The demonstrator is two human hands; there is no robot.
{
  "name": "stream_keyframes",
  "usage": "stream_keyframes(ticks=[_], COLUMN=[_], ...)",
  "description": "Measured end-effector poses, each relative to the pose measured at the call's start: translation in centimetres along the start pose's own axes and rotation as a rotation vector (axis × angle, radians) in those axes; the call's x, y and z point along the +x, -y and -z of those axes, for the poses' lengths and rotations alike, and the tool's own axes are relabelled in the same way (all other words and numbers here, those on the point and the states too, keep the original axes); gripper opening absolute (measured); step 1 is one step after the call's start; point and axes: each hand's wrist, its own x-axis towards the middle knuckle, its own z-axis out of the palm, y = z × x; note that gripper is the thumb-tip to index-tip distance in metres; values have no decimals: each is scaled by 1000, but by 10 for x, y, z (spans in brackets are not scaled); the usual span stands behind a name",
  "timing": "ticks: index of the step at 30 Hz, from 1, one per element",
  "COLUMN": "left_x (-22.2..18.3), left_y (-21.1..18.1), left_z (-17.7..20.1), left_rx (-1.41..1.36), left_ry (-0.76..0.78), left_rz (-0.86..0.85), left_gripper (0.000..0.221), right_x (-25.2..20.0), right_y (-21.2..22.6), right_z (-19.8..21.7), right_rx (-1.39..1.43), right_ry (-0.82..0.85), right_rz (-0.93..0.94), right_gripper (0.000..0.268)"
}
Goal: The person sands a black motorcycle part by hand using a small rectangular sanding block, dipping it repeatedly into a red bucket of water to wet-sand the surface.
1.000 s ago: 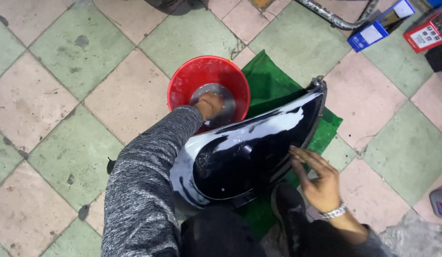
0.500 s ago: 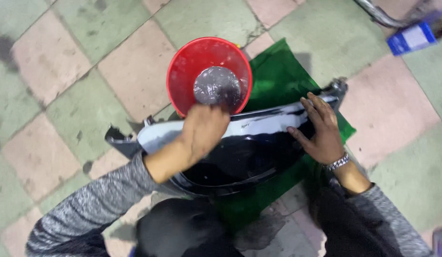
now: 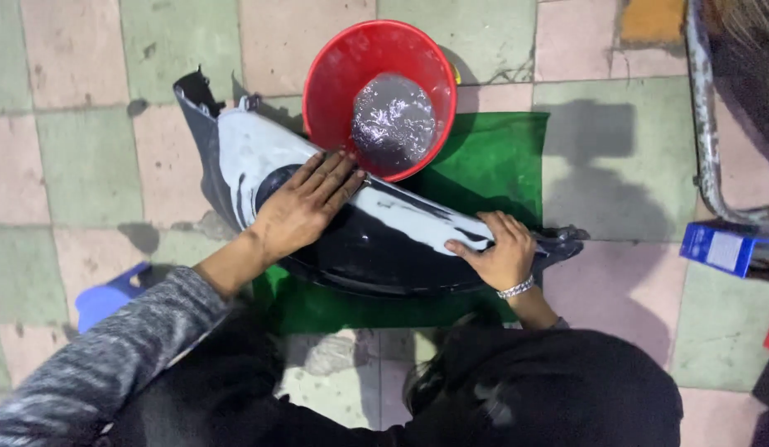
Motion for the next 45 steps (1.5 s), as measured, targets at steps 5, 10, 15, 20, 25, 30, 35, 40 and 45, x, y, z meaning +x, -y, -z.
stream_keyframes(ticks=[5, 10, 15, 20, 25, 30, 35, 40, 45], left_x=[0, 4, 4, 29, 12, 7, 0, 2, -19], left_y=[-28, -43, -63, -113, -58, -66, -39, -49, -33], left_z=[-16, -41, -49, -64, -59, -48, -34, -35, -55], left_rx=[-69, -87, -67, -265, -260, -165, -325, -312, -223], left_ry=[-104, -270, -329, -343, -374, -290, -341, -316, -308], left_rz=[220, 424, 550, 302, 464, 439, 499, 386, 384], left_gripper=[38, 34, 31, 28, 29, 31, 25, 20, 26], right_x=[1, 6, -8, -15, -12, -14, -13, -20, -19], right_y=[1, -3, -1, -9, -4, -8, -5, -11, -9], right_z=[-2, -10, 0, -4, 0, -3, -1, -6, -6], right_rx=[45, 69, 133, 150, 160, 153, -18, -64, -48], right_ry=[-7, -45, 9, -26, 50, 70, 120, 114, 128], right_rz=[18, 38, 71, 84, 2, -1, -6, -1, 16], right_gripper=[73, 65, 60, 63, 61, 67, 60, 63, 62])
